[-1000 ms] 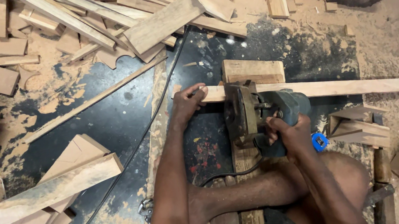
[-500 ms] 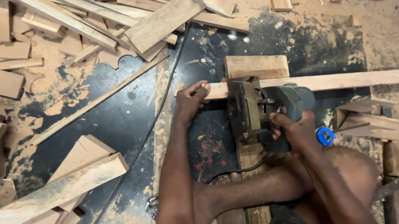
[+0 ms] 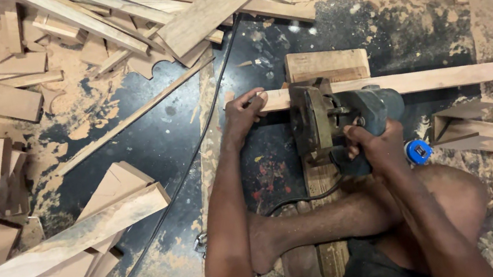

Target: The person measures and marks a wooden plank with a tape measure and pencil, then uses a handheld circular saw to cut the plank. The person repeats this process for a second plank, measuring, marking, and cutting it to size.

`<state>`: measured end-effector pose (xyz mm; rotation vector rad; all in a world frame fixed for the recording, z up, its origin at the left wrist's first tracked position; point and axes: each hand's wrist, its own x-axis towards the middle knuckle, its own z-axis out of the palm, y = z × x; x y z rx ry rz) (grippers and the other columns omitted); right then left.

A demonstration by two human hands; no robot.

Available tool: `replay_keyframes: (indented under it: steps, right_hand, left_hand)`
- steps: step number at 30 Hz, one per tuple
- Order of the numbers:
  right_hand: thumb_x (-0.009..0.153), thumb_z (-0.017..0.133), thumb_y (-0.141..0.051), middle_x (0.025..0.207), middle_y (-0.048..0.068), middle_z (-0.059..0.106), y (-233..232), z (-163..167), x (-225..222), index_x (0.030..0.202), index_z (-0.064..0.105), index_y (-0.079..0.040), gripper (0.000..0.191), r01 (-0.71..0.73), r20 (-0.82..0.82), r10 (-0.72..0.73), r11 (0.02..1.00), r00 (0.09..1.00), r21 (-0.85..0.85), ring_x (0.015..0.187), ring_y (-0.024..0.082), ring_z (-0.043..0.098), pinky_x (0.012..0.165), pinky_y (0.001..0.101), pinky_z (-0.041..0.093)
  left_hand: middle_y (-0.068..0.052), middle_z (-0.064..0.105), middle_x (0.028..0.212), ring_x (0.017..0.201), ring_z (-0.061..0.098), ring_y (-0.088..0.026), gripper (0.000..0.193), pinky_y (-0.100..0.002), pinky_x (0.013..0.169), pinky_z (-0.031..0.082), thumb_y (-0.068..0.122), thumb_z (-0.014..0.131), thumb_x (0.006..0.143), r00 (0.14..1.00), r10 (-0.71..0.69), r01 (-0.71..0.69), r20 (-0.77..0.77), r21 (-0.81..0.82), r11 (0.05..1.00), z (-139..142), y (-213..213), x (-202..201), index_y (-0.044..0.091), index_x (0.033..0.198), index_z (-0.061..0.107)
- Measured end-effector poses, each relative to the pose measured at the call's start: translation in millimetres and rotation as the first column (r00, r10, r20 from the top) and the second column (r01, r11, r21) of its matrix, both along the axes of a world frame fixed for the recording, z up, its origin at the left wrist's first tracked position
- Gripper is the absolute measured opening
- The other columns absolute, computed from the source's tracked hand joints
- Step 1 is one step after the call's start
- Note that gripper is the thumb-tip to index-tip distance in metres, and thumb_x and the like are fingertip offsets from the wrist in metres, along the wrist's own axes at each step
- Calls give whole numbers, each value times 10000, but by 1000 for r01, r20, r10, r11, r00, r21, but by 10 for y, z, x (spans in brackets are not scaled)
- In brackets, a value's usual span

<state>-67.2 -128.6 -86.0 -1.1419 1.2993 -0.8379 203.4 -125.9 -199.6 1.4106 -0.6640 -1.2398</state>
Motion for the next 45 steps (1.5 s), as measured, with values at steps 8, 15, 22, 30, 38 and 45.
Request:
replay_keyframes:
  steps: [8,15,22,30,38,45]
  right_hand:
    - [868,687,31,667,75,599,12,43,20,859,586,-13,110,-3,-10,3,1000,1000,2,497,155,551,458,320,473]
    - [870,689,33,680,79,590,2,-7,19,874,580,-11,118,3,45,-4,1000,999,14,502,151,540,459,318,475]
    - [871,694,34,682,75,594,-17,-68,3,885,578,-15,127,9,75,-9,1000,997,4,501,154,546,462,318,475]
    - [878,693,31,664,70,585,-17,-37,42,868,585,-13,117,9,58,-9,1000,998,2,508,149,546,469,318,479]
    - [875,694,29,687,64,604,-30,10,78,871,577,-17,125,11,23,-11,1000,1000,-1,513,146,560,463,312,485]
    - [873,697,32,696,77,607,-43,16,98,879,579,-10,125,4,54,-4,1000,999,3,511,152,559,460,312,476]
  left_hand:
    - [-54,762,862,699,714,-111,458,-242,605,527,377,773,873,1000,1,-2,8,52,999,-8,0,6,98,1236,765]
    - [-49,761,866,698,711,-113,453,-241,603,522,371,772,878,1000,4,-3,-1,27,1000,-40,-7,5,90,1233,766]
    - [-43,750,845,689,711,-115,453,-243,595,526,374,776,877,1000,2,-2,10,24,1000,-45,-13,7,89,1228,772]
    - [-43,755,857,702,723,-119,449,-241,604,526,374,775,877,1000,-4,4,-5,21,1000,-55,-8,9,103,1235,763]
    - [-48,759,854,706,720,-116,460,-244,604,528,399,778,867,1000,0,0,0,41,999,-40,-3,4,106,1222,773]
    - [-44,767,872,709,718,-112,464,-245,611,533,411,780,870,1000,5,-5,-5,9,1000,-46,13,8,106,1220,771]
